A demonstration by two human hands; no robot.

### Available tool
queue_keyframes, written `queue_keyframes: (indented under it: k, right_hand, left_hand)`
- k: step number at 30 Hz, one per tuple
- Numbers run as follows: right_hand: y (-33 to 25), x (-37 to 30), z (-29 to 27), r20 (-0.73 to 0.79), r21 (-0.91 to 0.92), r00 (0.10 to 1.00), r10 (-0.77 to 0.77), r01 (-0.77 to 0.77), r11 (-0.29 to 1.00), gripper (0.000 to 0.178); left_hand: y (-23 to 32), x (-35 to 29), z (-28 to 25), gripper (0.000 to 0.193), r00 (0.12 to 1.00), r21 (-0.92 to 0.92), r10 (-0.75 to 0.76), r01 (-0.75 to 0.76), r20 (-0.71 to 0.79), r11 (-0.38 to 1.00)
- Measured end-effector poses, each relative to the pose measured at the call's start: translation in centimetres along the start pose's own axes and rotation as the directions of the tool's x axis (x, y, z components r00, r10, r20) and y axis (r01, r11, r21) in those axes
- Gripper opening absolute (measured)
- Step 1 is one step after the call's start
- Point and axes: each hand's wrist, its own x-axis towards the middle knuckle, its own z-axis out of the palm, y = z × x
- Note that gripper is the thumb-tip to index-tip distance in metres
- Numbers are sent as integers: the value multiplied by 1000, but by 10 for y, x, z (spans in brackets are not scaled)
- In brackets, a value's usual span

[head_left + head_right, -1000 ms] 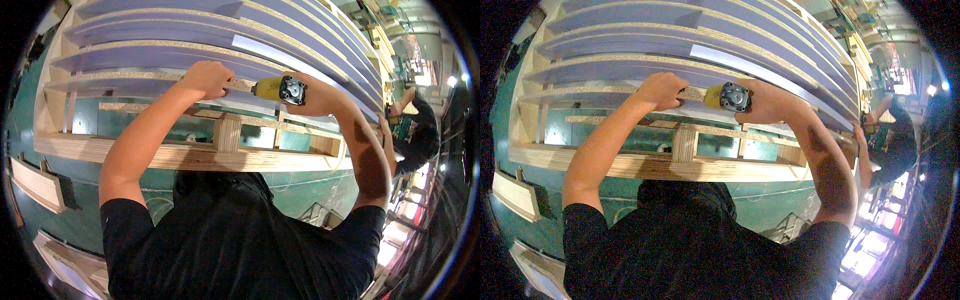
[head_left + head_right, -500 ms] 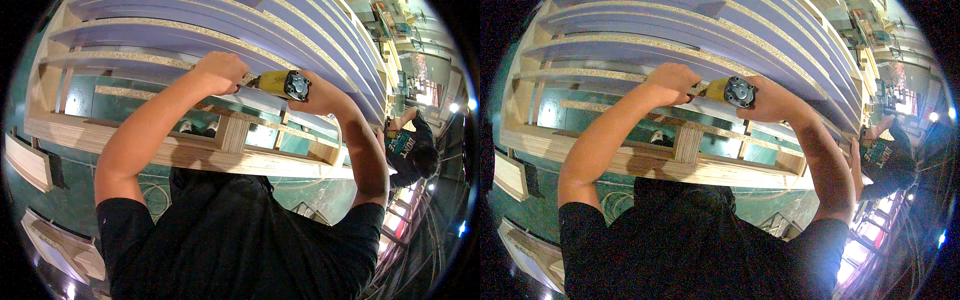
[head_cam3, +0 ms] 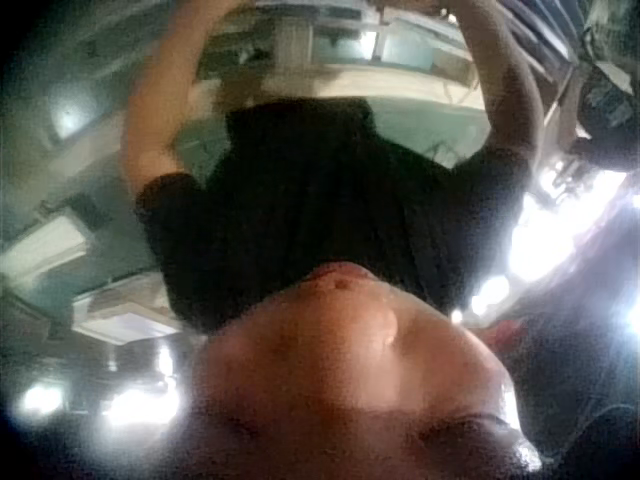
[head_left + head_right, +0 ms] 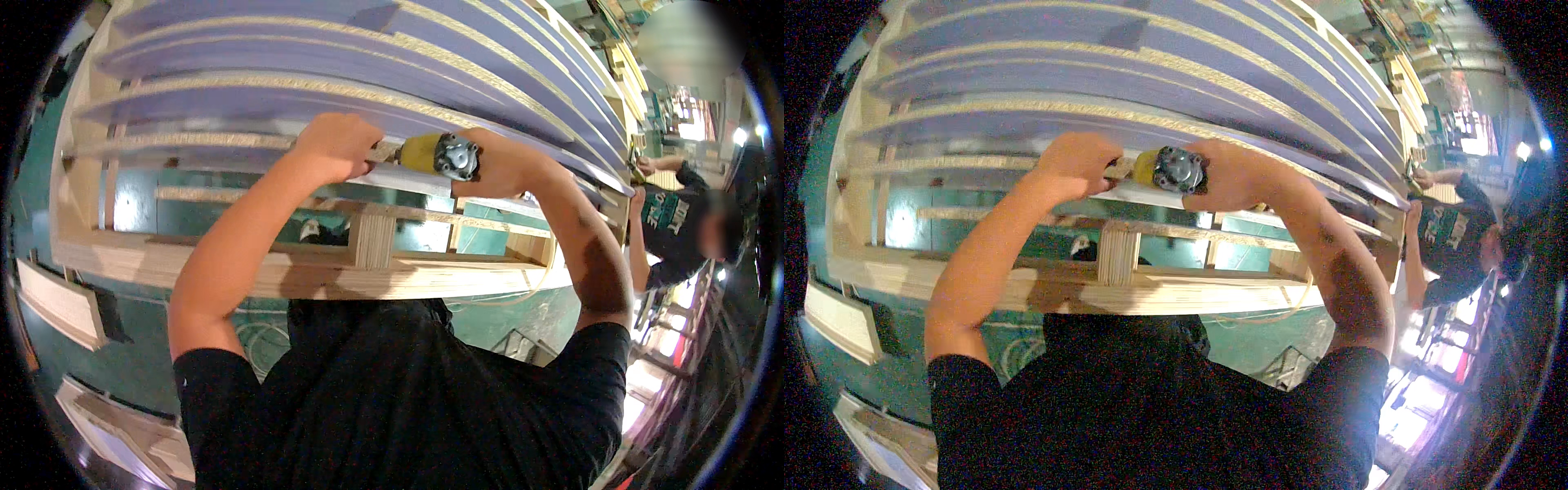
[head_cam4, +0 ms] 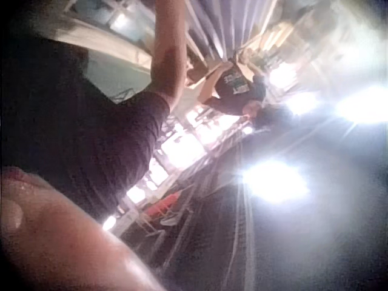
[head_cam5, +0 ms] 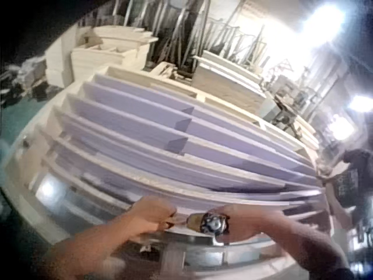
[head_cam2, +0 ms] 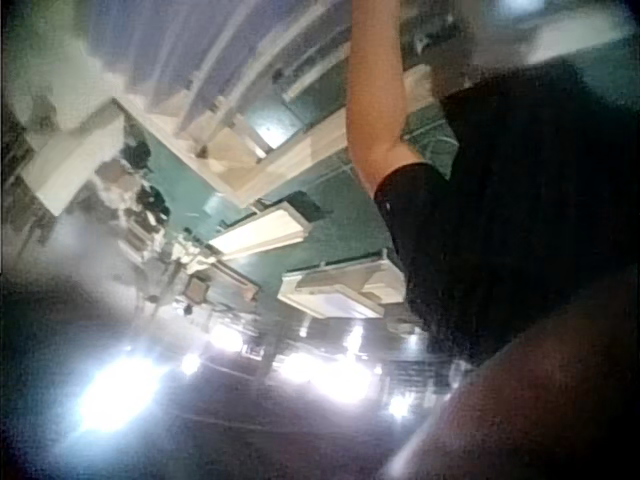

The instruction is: The person assembles a large wooden frame structure by attaching small wooden blocks to the frame using a pneumatic nail gun. They position the blocks and drive nails into them to secure the components together in a workshop setting.

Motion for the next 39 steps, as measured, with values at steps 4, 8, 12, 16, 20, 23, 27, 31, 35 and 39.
queue_keyframes:
  k: [4, 8, 12, 16, 20, 23, 27, 31, 35, 39]
  right_hand:
    - [19, -54, 2, -17, 165, 998, 67, -64, 984, 56]
    - [43, -113, 15, 9, 285, 996, 92, -90, 954, 65]
    - [94, -182, 57, -176, 352, 977, 117, -49, 935, 67]
    - [148, -239, 93, -254, 372, 948, 194, -89, 924, 68]
    - [193, -279, 100, -296, 388, 920, 258, -131, 912, 62]
    - [226, -301, 99, -226, 474, 936, 270, -137, 870, 63]
    - [275, -329, 112, -267, 434, 957, 116, 12, 901, 55]
    - [296, -340, 105, -263, 474, 965, 6, 124, 872, 48]
    - [314, -354, 109, -251, 433, 965, -78, 184, 883, 57]
    - [324, -371, 107, -226, 480, 972, -66, 170, 860, 59]
  left_hand:
    - [2, 0, 3, 30, 998, -8, 45, -46, -41, 999]
    - [-5, 1, 7, 37, 999, 16, -41, 40, 9, 999]
    - [12, 0, -11, 48, 999, -48, -27, 28, 24, 998]
    - [46, 8, -22, 54, 1000, -50, 6, -7, -3, 999]
    - [96, 35, -26, 52, 992, -70, 117, -121, -56, 990]
    - [130, 72, -22, 49, 966, -40, 173, -184, -191, 982]
    - [133, 150, -31, 45, 987, -106, -16, -1, -162, 994]
    - [64, 223, -5, 54, 969, -213, -146, 188, 199, 959]
    - [91, 257, -3, 60, 866, 45, -200, 203, 459, 978]
    - [103, 250, -19, 65, 814, 19, -174, 197, 554, 980]
